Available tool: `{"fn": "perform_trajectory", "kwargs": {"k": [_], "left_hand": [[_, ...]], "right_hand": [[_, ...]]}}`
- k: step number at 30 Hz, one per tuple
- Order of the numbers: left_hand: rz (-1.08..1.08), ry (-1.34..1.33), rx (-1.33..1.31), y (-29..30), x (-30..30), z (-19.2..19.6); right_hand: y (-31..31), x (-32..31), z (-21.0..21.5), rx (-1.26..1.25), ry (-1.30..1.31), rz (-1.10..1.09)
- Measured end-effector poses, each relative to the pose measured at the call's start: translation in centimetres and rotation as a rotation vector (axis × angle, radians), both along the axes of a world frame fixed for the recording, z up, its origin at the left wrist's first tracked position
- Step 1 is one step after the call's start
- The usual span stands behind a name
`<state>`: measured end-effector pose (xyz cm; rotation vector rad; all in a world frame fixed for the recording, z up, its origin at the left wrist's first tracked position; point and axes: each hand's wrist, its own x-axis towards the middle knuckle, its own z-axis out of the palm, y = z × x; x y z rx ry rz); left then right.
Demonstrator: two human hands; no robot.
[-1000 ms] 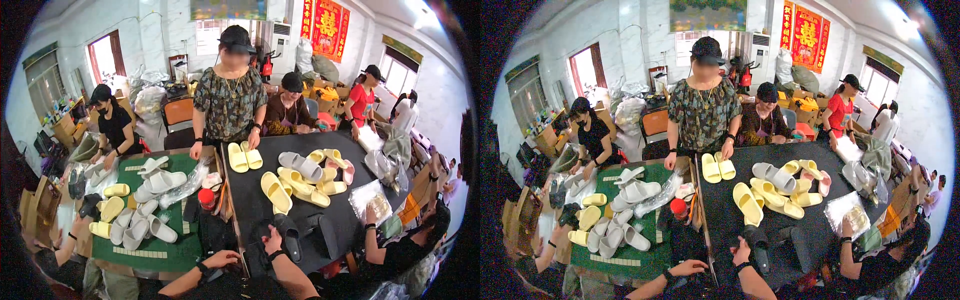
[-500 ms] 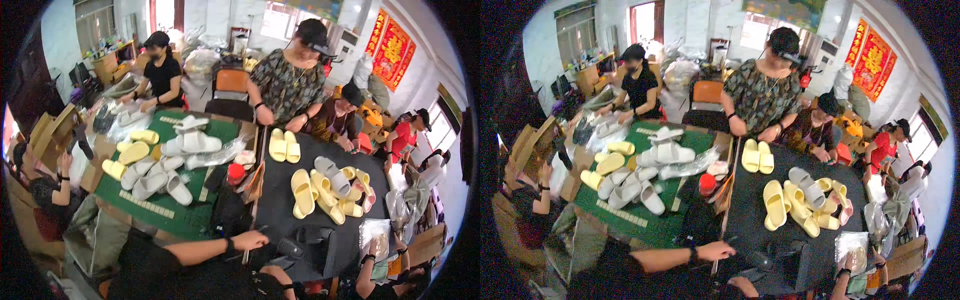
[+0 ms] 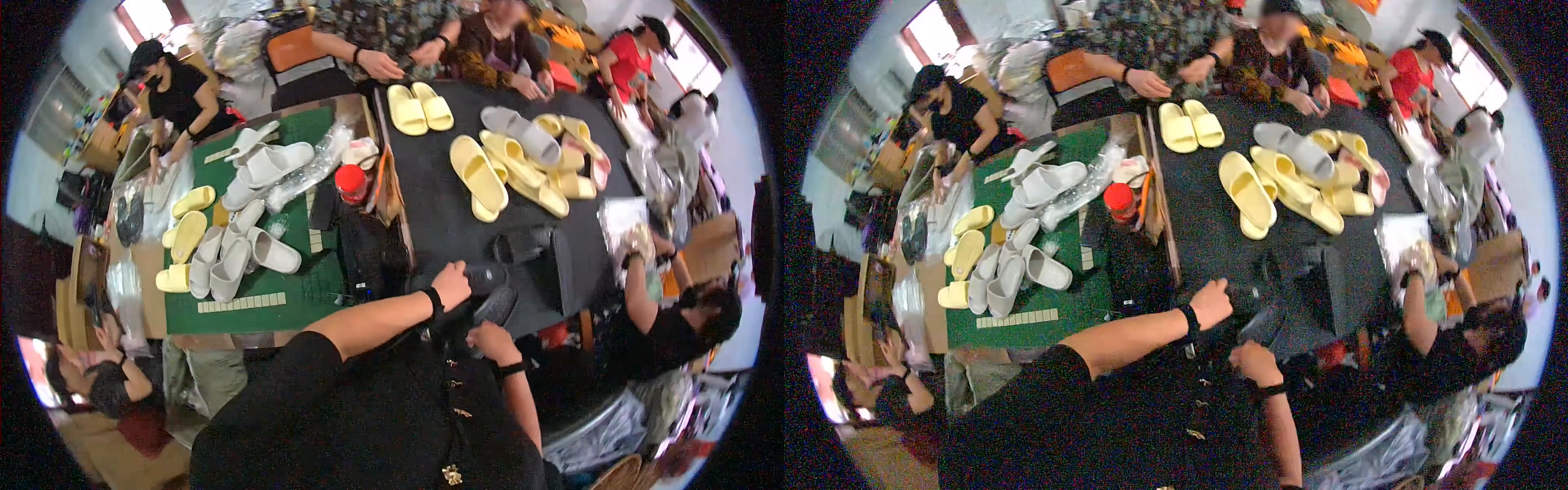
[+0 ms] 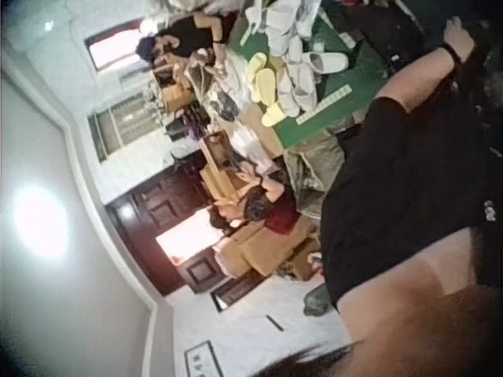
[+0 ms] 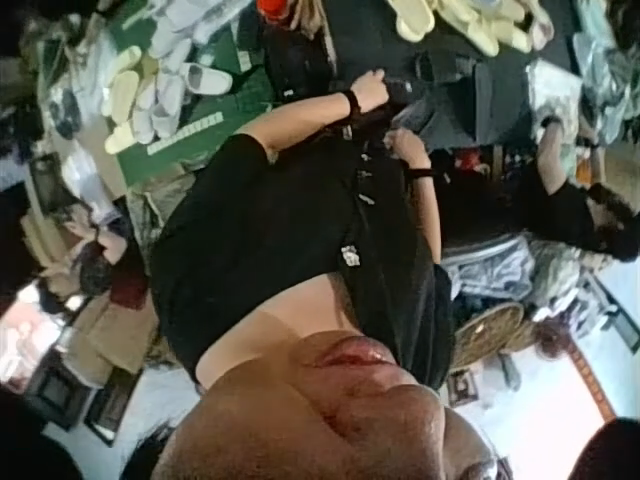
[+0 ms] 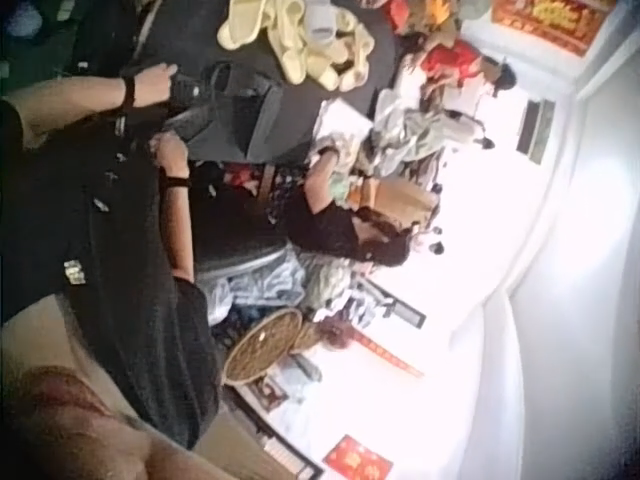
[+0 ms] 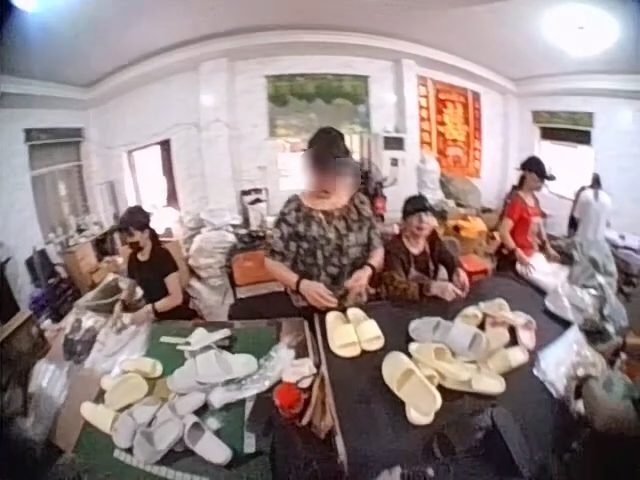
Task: Assembling, inspecting, and organizing various shoe components in a factory setting.
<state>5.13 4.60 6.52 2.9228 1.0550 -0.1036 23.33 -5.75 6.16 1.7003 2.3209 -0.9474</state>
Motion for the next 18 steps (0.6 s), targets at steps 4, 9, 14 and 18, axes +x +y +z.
{"fn": "perform_trajectory", "kwargs": {"k": [4, 9, 14, 18], "left_hand": [[0.103, -0.021, -0.040, -0.6, -0.3, 0.5], [0.075, -0.210, -0.078, 0.0, -0.7, -1.7], [-0.028, -0.317, -0.105, -0.5, -1.3, -3.6], [0.021, -0.424, -0.143, 0.3, -2.0, -3.4]], "right_hand": [[0.8, -1.7, 2.1, 0.111, -0.108, -0.039], [3.4, -1.8, 0.5, 0.130, -0.066, -0.099], [3.7, -0.9, -0.3, 0.315, 0.427, -0.300], [2.5, -0.2, 1.6, 0.012, 0.616, -0.694]]}}
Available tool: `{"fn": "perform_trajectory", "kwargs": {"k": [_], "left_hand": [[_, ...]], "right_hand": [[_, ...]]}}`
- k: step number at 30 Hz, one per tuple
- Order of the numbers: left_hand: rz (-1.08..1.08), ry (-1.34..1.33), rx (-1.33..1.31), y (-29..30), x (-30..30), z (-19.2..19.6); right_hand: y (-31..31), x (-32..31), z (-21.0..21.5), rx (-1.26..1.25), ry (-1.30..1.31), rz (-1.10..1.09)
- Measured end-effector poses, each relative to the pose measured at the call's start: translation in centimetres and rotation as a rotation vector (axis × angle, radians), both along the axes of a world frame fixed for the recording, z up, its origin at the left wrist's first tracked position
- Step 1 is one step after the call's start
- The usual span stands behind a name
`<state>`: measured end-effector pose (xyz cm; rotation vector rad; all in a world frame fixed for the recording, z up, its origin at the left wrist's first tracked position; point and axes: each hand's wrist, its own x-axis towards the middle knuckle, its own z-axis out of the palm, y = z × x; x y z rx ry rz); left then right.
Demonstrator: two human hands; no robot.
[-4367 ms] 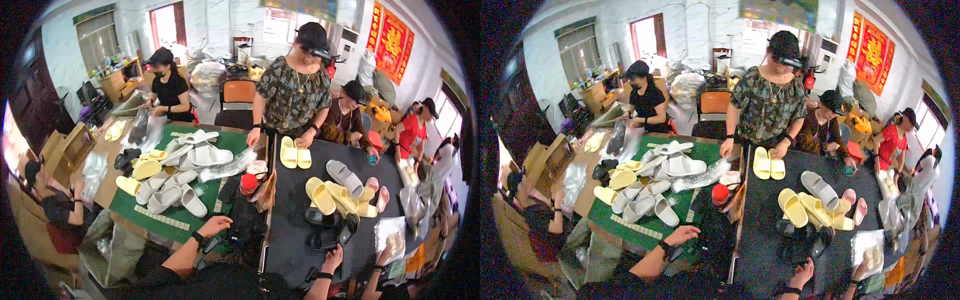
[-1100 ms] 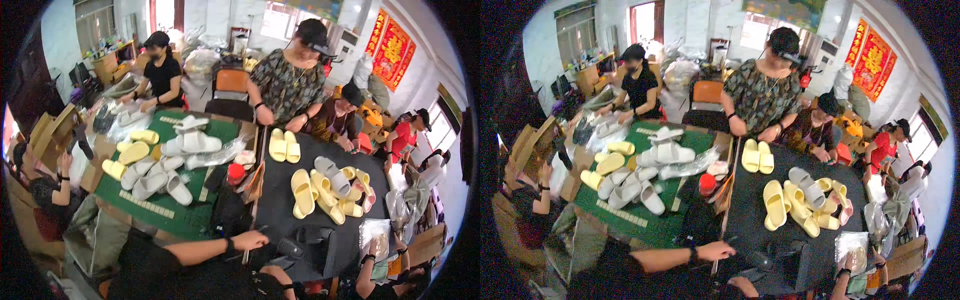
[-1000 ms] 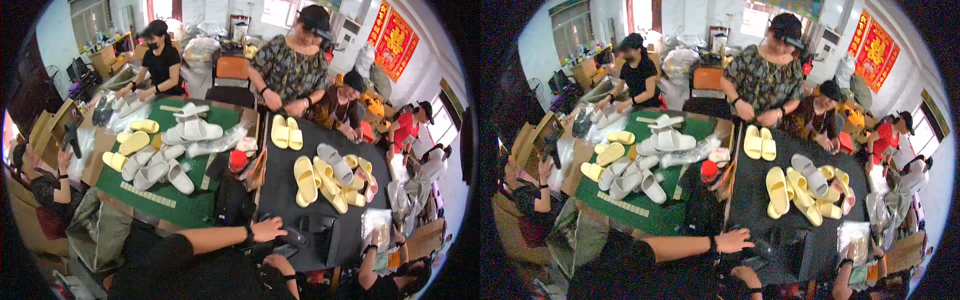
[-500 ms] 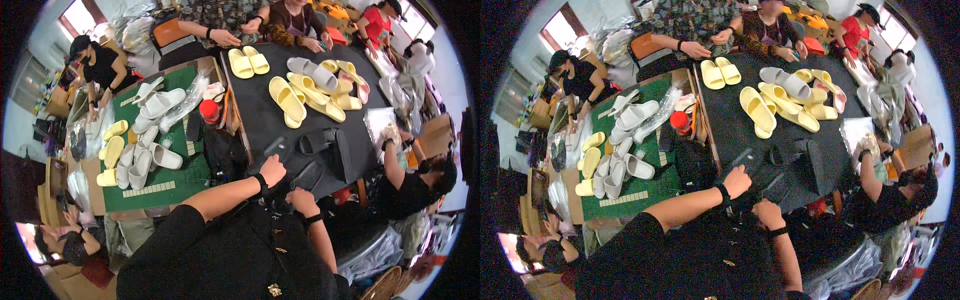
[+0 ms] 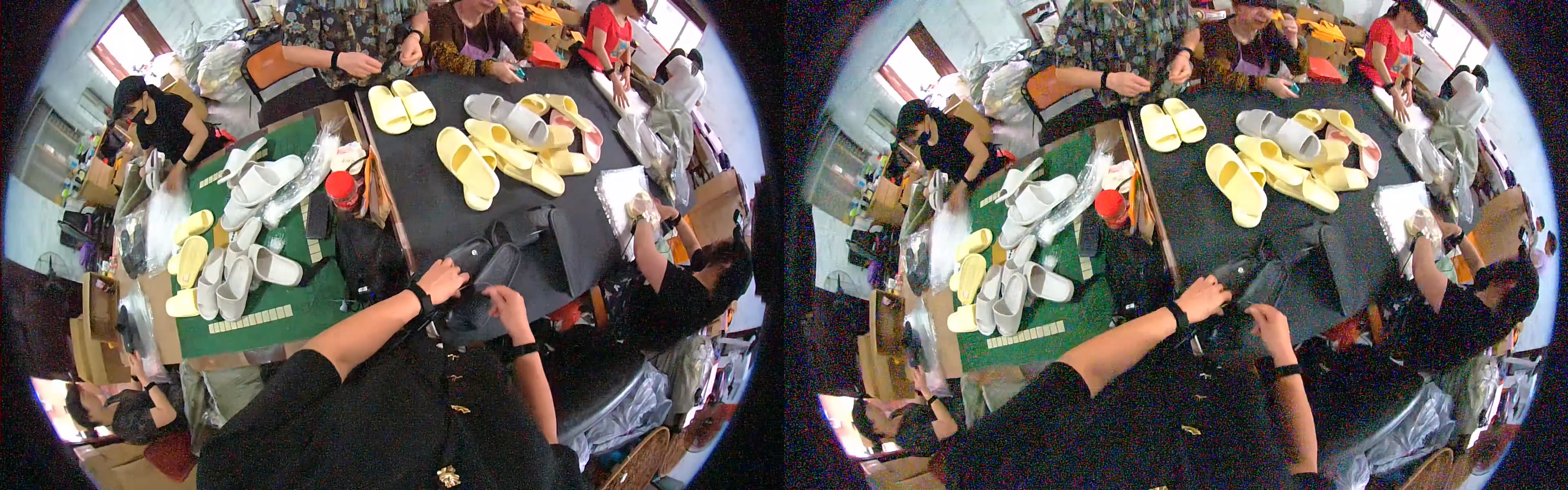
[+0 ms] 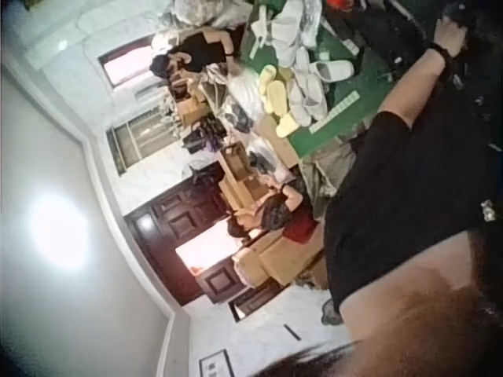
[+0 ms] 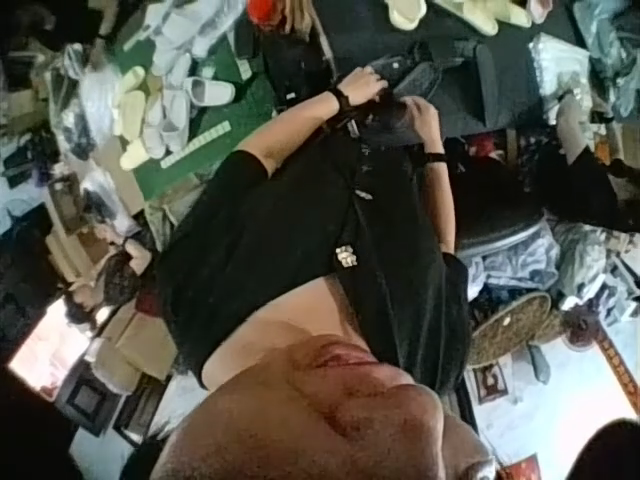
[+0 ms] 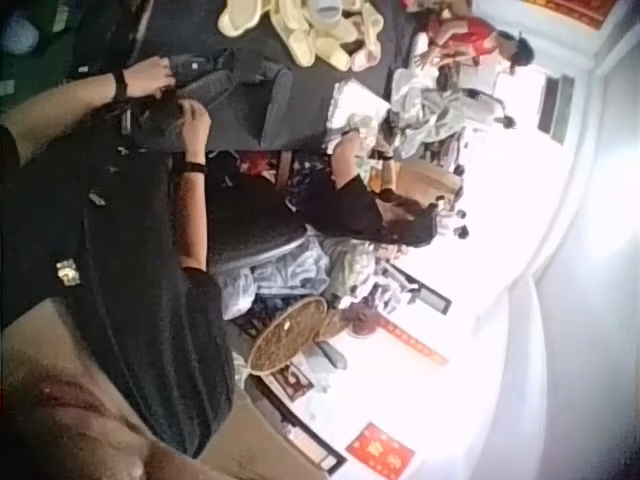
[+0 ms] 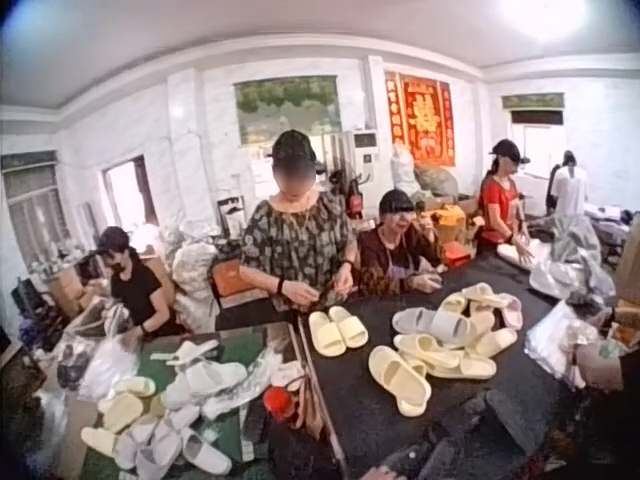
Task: Assembling, inspecting, and organizing various shoe components in a factory setting.
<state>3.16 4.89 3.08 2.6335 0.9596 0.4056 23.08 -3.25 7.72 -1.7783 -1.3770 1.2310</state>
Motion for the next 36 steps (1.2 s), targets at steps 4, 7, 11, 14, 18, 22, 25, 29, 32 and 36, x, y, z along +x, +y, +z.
{"fn": "perform_trajectory", "kwargs": {"k": [4, 7, 11, 14, 18, 22, 25, 29, 32, 36], "left_hand": [[-0.070, 0.211, -0.040, -0.1, 0.0, 0.6], [0.040, 0.216, -0.134, -0.6, 1.0, 1.3], [-0.001, 0.153, -0.080, -0.3, 0.7, 0.3], [-0.016, 0.110, -0.066, 0.0, 1.0, 0.2], [0.057, -0.124, -0.127, 0.5, 0.5, 1.2], [0.129, -0.461, -0.421, 2.6, 0.5, 4.9], [0.146, -0.529, -0.592, 3.3, 0.8, 7.9], [-0.039, -0.473, -0.526, 3.0, 0.3, 7.6], [-0.062, -0.381, -0.632, 2.1, 0.1, 5.2], [-0.107, -0.649, -1.041, 1.2, 1.8, 3.0]], "right_hand": [[0.0, 0.2, 1.1, -0.092, -0.064, 0.056], [0.1, 0.7, -1.2, -0.059, -0.003, 0.030], [0.2, 0.2, -1.7, 0.002, -0.012, 0.060], [0.3, 0.9, -2.0, 0.100, -0.013, -0.002], [1.8, 2.2, 0.5, 0.105, 0.090, -0.127], [3.6, 1.8, 4.7, 0.106, 0.190, -0.131], [5.1, 1.3, 7.1, 0.131, 0.194, -0.074], [6.0, -0.8, 10.0, 0.223, 0.188, 0.039], [6.5, -1.3, 10.2, 0.262, 0.159, 0.136], [6.3, -1.0, 8.6, 0.241, 0.219, 0.053]]}}
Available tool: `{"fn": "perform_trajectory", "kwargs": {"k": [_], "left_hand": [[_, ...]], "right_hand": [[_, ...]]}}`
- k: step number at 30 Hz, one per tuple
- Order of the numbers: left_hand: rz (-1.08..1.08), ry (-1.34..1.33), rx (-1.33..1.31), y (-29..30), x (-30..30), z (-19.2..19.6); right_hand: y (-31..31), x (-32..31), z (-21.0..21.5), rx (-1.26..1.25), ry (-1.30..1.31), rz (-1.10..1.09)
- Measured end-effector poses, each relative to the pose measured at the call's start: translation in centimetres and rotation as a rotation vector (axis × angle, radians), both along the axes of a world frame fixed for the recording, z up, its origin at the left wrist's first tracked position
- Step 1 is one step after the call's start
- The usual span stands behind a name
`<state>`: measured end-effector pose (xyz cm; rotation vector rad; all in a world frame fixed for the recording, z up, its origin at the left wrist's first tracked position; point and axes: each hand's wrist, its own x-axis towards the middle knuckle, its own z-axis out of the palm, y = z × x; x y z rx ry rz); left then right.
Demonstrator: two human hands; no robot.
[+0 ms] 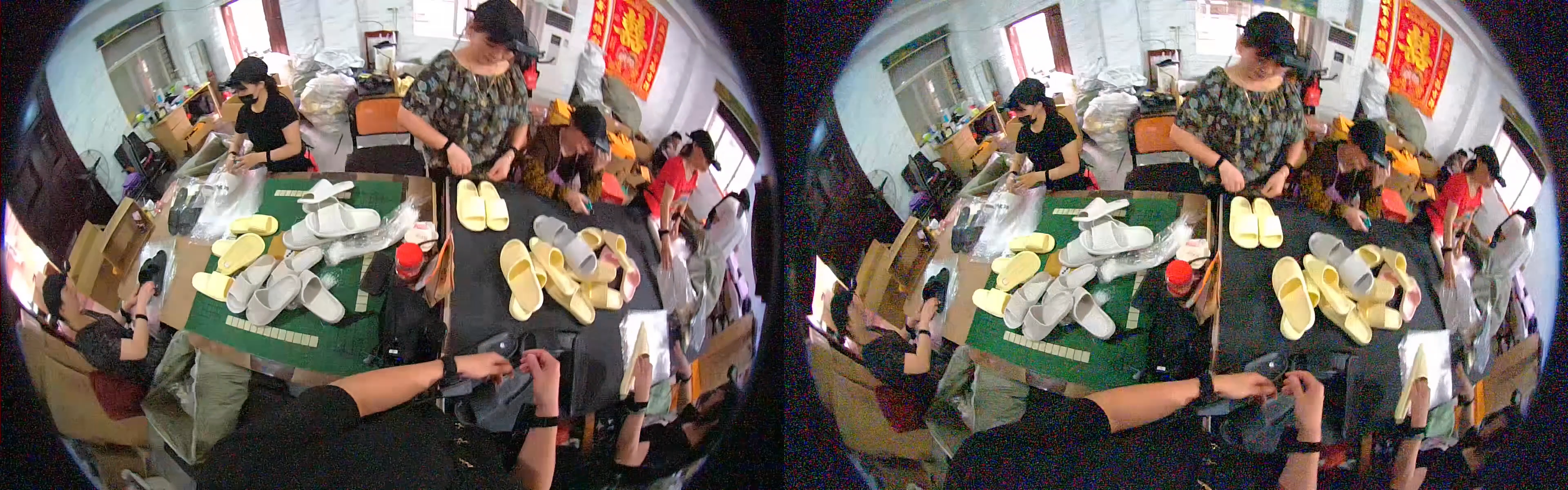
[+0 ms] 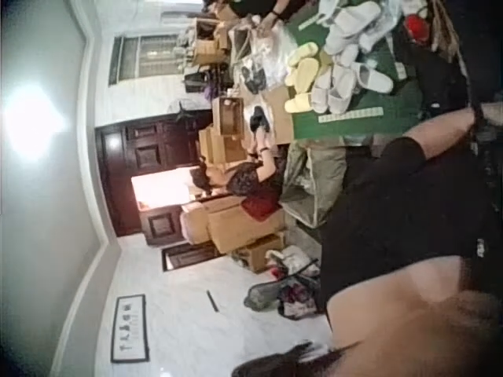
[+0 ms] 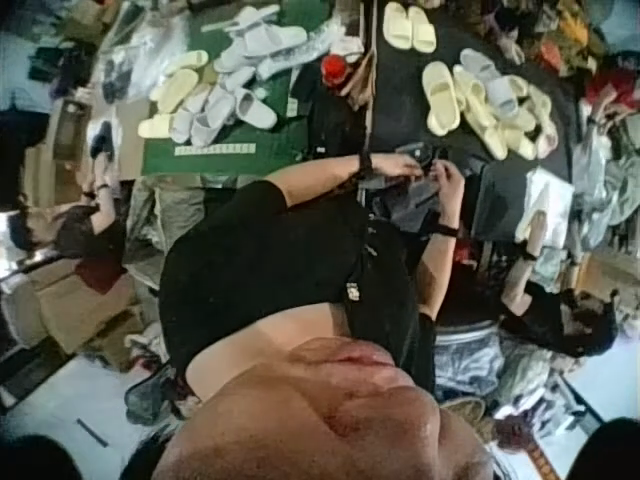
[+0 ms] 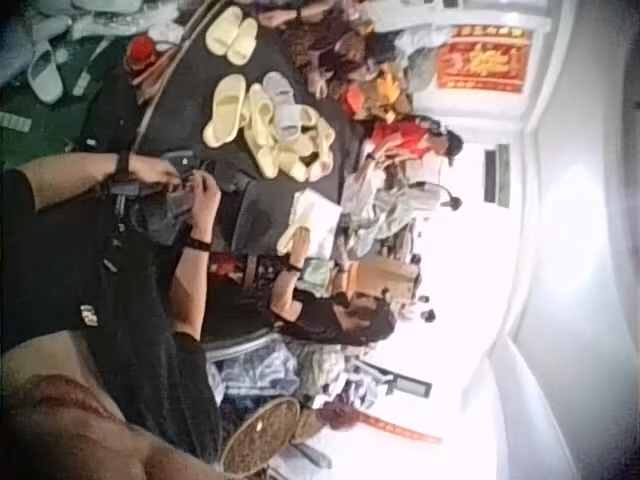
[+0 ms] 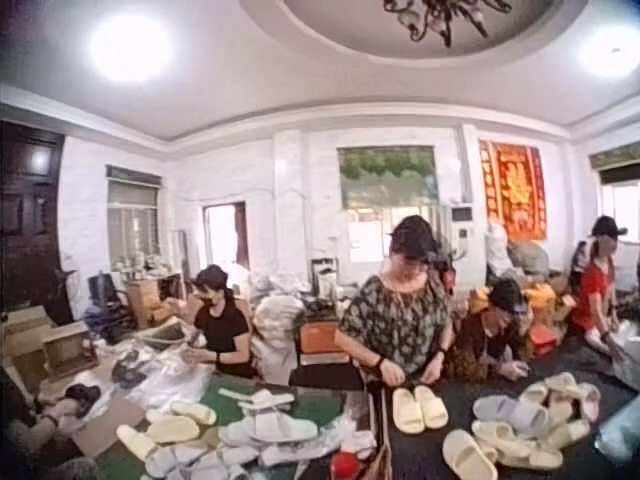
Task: Assembling, inspecting, and organizing various shoe components in a factory setting.
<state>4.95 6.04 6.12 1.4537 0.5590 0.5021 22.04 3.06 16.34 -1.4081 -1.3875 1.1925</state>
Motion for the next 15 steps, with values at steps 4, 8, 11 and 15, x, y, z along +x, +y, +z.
{"fn": "perform_trajectory", "kwargs": {"k": [4, 8, 11, 15], "left_hand": [[-0.063, 0.007, 0.114, -0.3, -1.6, 1.8], [-0.005, -0.071, 0.097, 0.6, -3.1, 2.8], [0.153, -0.209, -0.377, 0.6, -4.1, 3.2], [0.051, -0.027, -0.234, -0.6, -4.4, 4.2]], "right_hand": [[0.9, -1.2, -0.2, 0.011, 0.065, -0.002], [1.0, -0.4, -1.9, 0.098, -0.015, 0.063], [0.7, -0.9, -0.7, 0.086, -0.131, 0.116], [-0.3, -1.8, 0.6, 0.171, -0.185, 0.126]]}}
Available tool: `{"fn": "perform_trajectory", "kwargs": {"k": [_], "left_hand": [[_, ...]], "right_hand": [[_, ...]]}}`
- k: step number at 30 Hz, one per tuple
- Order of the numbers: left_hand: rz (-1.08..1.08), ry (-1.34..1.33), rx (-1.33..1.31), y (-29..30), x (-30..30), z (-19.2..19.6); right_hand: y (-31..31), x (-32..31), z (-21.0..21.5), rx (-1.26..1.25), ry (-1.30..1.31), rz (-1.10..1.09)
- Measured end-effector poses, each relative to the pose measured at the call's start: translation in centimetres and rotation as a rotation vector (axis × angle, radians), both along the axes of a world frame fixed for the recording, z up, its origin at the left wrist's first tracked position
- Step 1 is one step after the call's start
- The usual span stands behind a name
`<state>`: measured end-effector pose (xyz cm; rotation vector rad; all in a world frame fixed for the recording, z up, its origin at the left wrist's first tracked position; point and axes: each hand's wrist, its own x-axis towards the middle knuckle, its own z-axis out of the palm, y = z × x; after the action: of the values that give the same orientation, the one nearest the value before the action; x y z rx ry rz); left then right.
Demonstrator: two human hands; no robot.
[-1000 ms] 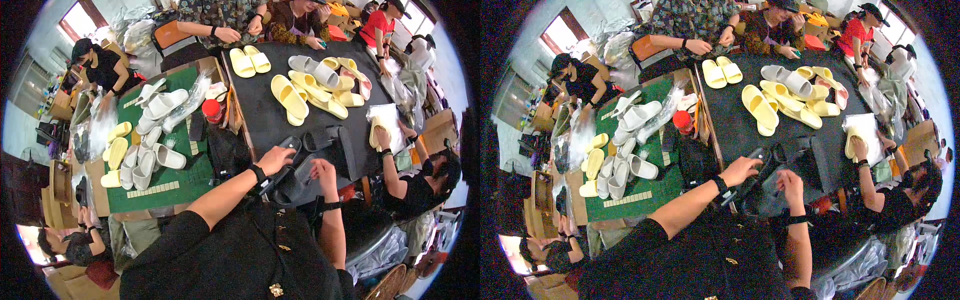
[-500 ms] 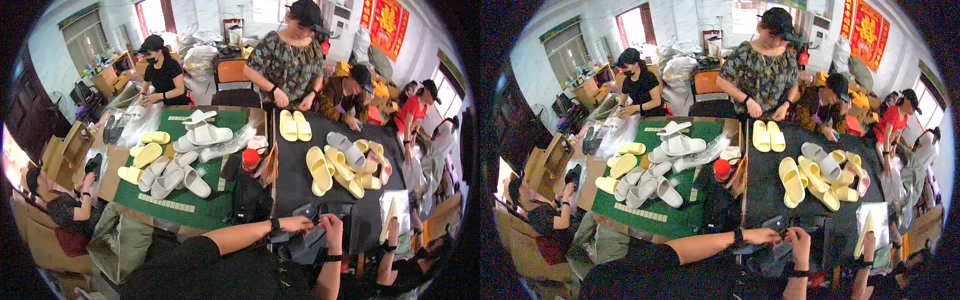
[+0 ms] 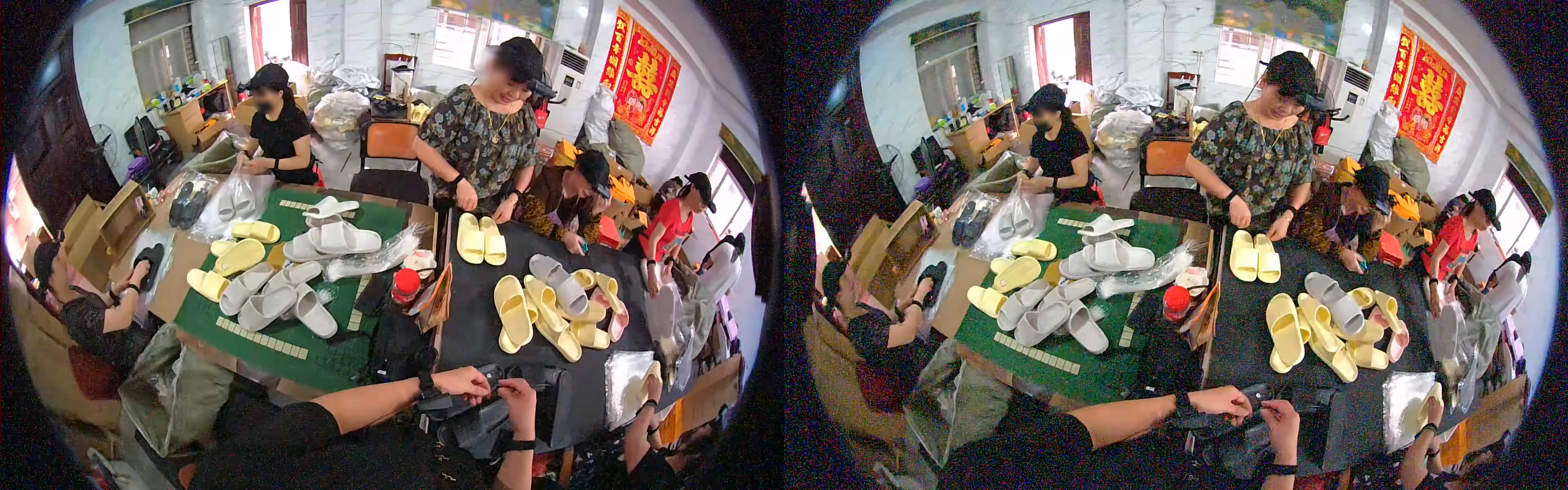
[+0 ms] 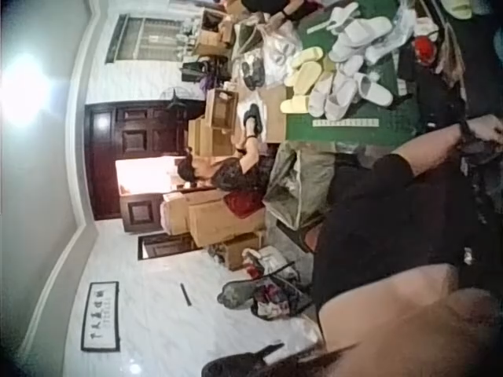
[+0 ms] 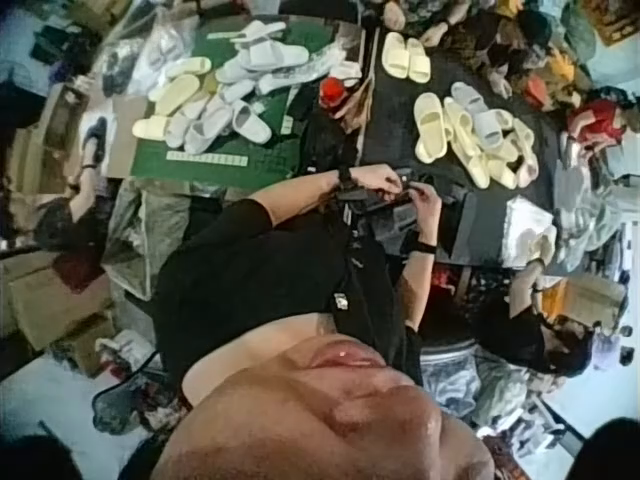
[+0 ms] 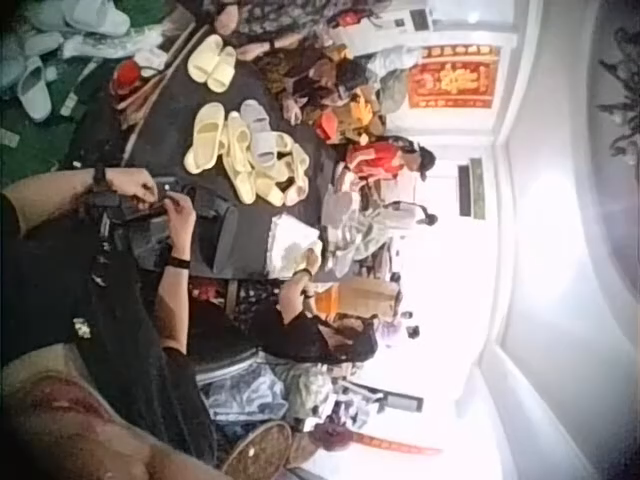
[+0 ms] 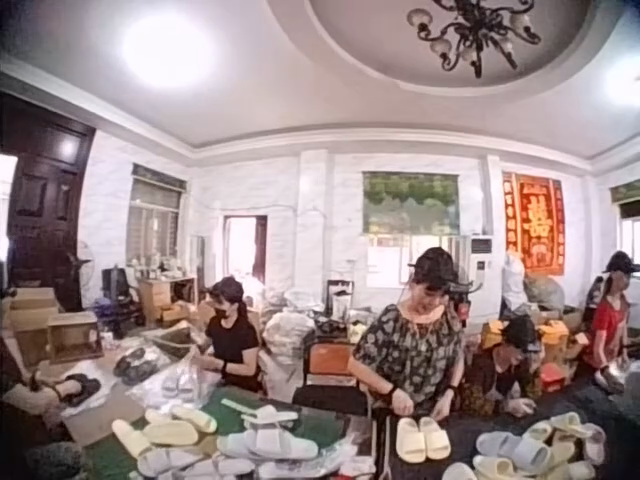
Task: Assembling, inspecting, and organizing various shoe components in a factory setting.
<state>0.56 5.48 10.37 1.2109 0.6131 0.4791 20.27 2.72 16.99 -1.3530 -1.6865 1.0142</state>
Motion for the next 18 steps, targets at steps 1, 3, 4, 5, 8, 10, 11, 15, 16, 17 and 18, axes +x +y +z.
{"fn": "perform_trajectory", "kwargs": {"k": [1, 3, 4, 5, 8, 10, 11, 15, 16, 17, 18], "left_hand": [[0.004, 0.000, -0.005, -0.2, -0.1, 0.4], [0.004, 0.023, 0.115, -0.7, -0.2, 1.1], [0.025, -0.074, 0.095, -0.7, -0.1, 0.7], [0.051, -0.050, 0.103, -0.6, -0.3, 0.2], [0.081, -0.054, 0.153, 0.9, -0.7, 0.1], [0.072, -0.038, 0.260, 2.0, -1.1, 1.6], [0.114, -0.083, 0.241, 2.2, -1.4, 2.3], [0.259, 0.051, 0.169, 3.6, -1.4, 1.9], [0.295, 0.023, 0.147, 3.6, -1.6, 1.1], [0.337, -0.005, 0.131, 3.6, -1.8, 0.5], [0.377, 0.024, 0.120, 3.1, -1.8, 0.1]], "right_hand": [[-0.3, -0.1, 0.1, 0.017, -0.015, -0.007], [-0.5, 0.9, -1.1, 0.072, -0.091, 0.001], [-0.6, 1.1, -1.0, 0.113, -0.146, 0.065], [-1.1, 1.0, -0.8, 0.145, -0.201, 0.126], [-0.7, 1.0, -1.5, 0.188, -0.222, 0.186], [0.4, 1.5, -2.7, 0.310, -0.249, 0.131], [0.7, 0.8, -2.0, 0.308, -0.231, 0.078], [1.8, 2.2, 0.1, 0.234, -0.265, -0.177], [1.6, 2.9, -0.2, 0.219, -0.272, -0.198], [1.6, 3.5, -0.5, 0.182, -0.210, -0.280], [1.5, 4.0, -0.9, 0.152, -0.145, -0.359]]}}
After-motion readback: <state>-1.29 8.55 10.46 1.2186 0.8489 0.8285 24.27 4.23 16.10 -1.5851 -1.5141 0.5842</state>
